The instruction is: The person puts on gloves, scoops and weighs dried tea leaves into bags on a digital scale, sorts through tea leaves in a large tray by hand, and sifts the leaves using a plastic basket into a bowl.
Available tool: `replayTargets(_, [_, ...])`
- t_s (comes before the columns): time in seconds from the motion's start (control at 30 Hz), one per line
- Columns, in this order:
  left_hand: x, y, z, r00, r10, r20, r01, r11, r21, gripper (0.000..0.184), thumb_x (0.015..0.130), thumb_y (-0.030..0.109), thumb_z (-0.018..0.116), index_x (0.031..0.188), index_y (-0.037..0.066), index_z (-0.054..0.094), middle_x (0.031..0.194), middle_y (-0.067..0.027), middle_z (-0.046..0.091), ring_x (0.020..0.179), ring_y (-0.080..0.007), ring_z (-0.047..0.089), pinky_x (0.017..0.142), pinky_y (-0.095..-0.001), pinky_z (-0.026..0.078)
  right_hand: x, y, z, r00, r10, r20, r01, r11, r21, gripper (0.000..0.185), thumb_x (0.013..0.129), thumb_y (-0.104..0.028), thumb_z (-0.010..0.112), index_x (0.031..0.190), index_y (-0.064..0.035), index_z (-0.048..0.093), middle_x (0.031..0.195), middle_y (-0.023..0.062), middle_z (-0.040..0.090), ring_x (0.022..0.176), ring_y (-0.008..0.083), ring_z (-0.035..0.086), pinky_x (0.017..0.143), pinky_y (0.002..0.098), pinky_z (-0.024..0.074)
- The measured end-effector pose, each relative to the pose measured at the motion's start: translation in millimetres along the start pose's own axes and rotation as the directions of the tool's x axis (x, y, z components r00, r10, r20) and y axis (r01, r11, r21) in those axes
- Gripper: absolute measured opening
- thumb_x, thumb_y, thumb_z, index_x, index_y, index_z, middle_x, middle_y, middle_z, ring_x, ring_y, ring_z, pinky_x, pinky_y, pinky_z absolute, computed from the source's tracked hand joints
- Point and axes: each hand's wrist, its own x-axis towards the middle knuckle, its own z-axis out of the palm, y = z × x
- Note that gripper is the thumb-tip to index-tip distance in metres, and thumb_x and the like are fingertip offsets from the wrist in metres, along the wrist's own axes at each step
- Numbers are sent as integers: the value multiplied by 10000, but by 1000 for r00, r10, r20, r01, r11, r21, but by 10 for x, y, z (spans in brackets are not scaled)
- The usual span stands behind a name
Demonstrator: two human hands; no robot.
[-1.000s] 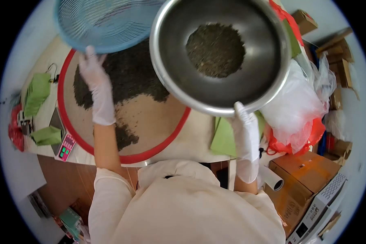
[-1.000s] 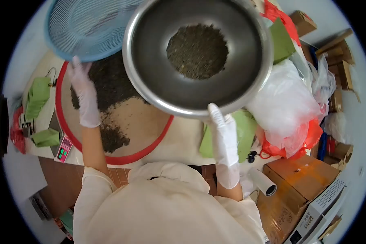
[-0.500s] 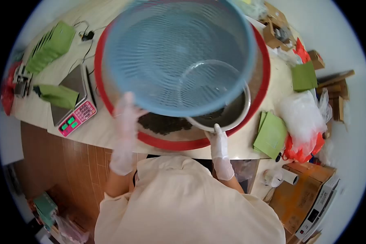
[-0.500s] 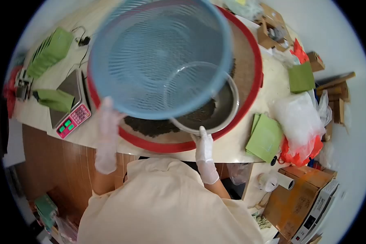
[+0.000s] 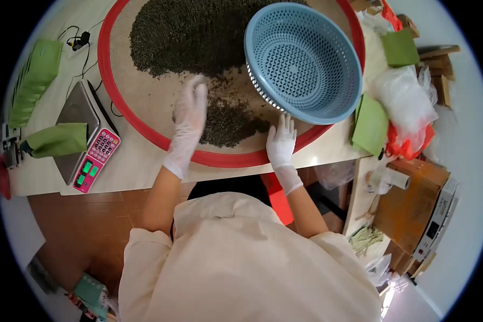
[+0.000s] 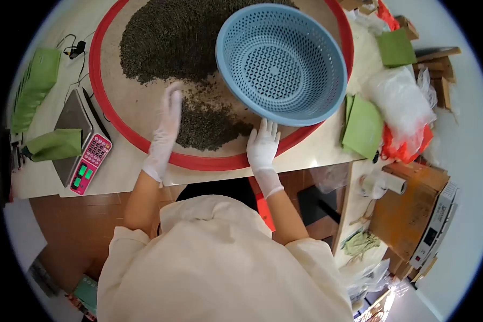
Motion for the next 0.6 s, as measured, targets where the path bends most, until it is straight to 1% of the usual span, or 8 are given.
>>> replayTargets(0.03, [-32, -143, -192, 997, 54, -48, -42, 974, 223, 485, 928, 425, 426, 1275, 91, 483, 1283, -172, 509, 1200, -357, 458, 1032, -442, 322, 38, -108, 91, 999, 49, 0, -48, 981, -189, 564, 933, -304, 438, 1387, 4, 310, 1431, 229, 306, 1337, 364, 270, 1092, 444, 217])
replayTargets(0.07, [-47, -461, -267, 995, 20, -96, 62, 627, 776, 502, 934, 398, 417, 1349, 115, 420, 1357, -168, 435, 1291, -370, 340, 1070, -515, 220, 82, -174, 207, 996, 88, 2, -80, 923, -377, 592, 929, -337, 438, 1395, -3, 294, 1449, 238, 267, 1349, 368, 243, 1105, 466, 185])
replayTargets(0.13, [-82, -870, -306, 976, -187, -115, 208, 618, 758, 555, 932, 403, 397, 1430, 178, 300, 1438, -158, 342, 1328, -408, 268, 1075, -581, 134, 175, -256, 497, 1000, -15, 18, 21, 904, -426, 634, 921, -365, 454, 1410, -10, 259, 1455, 249, 241, 1349, 397, 222, 1102, 509, 159])
replayTargets(0.2, [-184, -1014, -77, 977, -214, -7, 133, 582, 802, 590, 931, 430, 368, 1455, 190, 240, 1448, -157, 324, 1337, -407, 251, 1083, -563, 138, 155, -347, 747, 989, -149, 16, 148, 952, -267, 655, 902, -367, 479, 1395, 16, 280, 1452, 253, 242, 1348, 422, 204, 1105, 494, 153])
replayTargets(0.47, [-346, -1138, 245, 997, -54, -50, 70, 898, 435, 424, 953, 288, 396, 1321, 89, 463, 1334, -189, 452, 1268, -339, 378, 1075, -455, 250, 201, -1098, 1313, 891, -446, 83, 403, 863, 305, 536, 894, -236, 496, 1359, -6, 364, 1402, 222, 363, 1310, 371, 327, 1110, 444, 207])
replayTargets(0.53, [-312, -1188, 193, 993, -73, -95, 85, 989, 119, 355, 953, 221, 421, 1249, 58, 530, 1283, -190, 498, 1200, -329, 452, 1036, -395, 328, 319, -1083, 1090, 879, -475, -37, 471, 855, 219, 424, 862, -129, 488, 1263, 7, 466, 1317, 226, 454, 1243, 371, 411, 1089, 437, 270])
replayTargets(0.57, [-313, -1113, 178, 989, -47, -137, 67, 986, 151, 320, 947, 191, 440, 1197, 33, 563, 1239, -189, 528, 1149, -330, 489, 1003, -368, 369, 413, -978, 966, 890, -427, -159, 456, 842, 290, 355, 848, -95, 477, 1183, 5, 537, 1194, 215, 552, 1141, 358, 502, 1054, 446, 331])
replayTargets(0.6, [-317, -1101, 173, 988, -63, -142, 83, 986, 143, 320, 947, 191, 440, 1197, 33, 563, 1239, -189, 528, 1149, -330, 489, 1003, -368, 369, 502, -786, 831, 922, -372, -106, 386, 900, 203, 330, 881, -82, 500, 1199, -17, 559, 1248, 184, 544, 1203, 312, 481, 1063, 403, 341])
